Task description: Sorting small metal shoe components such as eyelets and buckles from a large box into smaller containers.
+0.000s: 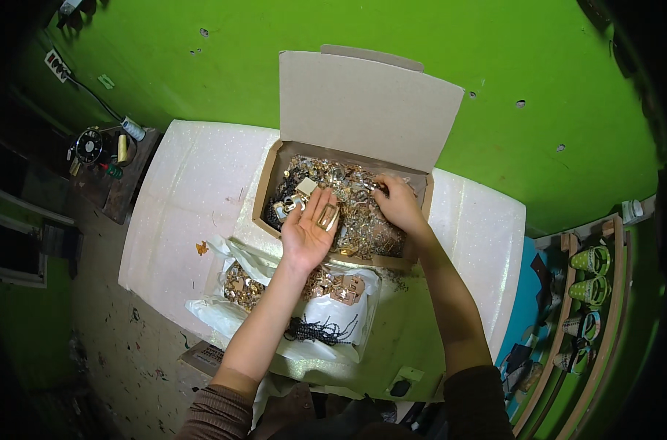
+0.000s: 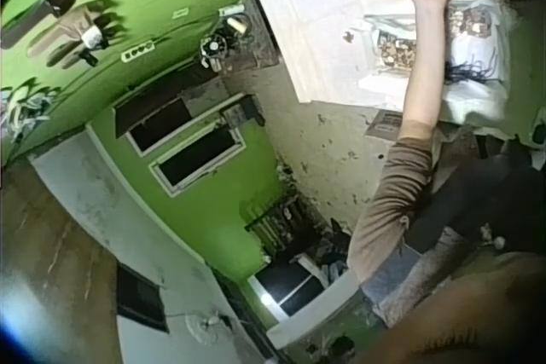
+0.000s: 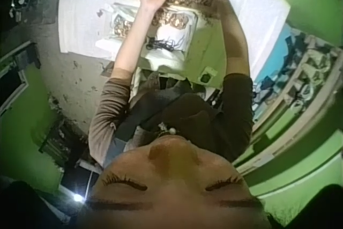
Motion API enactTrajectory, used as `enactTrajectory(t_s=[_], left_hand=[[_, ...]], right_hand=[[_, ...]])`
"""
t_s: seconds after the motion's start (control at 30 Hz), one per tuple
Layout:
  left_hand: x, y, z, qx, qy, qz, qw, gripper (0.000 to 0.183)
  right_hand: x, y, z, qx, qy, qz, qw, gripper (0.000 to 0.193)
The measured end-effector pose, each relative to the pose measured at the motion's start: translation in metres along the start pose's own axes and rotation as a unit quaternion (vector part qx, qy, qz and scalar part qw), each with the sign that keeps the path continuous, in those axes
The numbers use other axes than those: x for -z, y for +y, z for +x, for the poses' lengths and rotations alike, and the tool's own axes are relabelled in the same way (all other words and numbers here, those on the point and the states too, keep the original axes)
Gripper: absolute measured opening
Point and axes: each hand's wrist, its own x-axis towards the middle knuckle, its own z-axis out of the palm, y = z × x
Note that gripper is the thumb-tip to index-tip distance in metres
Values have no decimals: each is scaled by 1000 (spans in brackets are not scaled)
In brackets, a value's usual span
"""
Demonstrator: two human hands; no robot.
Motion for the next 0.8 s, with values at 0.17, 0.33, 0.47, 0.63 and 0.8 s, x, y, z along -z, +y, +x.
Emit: enactTrajectory(t_s=[0.17, 0.33, 0.47, 0.63, 0.8], left_hand=[[-2, 12, 2, -20, -68, -117, 991, 43], [-6, 13, 1, -32, -106, -137, 984, 45], [-7, 13, 0, -9, -113, -149, 982, 46], [-6, 13, 0, -24, -79, -110, 991, 50], [-1, 14, 0, -32, -39, -100, 994, 51]], right_hand=[[-12, 13, 3, -33, -22, -8, 999, 33], [-15, 3, 5, -126, -160, 113, 973, 31], [-34, 10, -8, 123, -161, 9, 979, 35], [-41, 11, -7, 82, -180, 21, 980, 28], [-36, 1, -5, 122, -140, -10, 983, 17]])
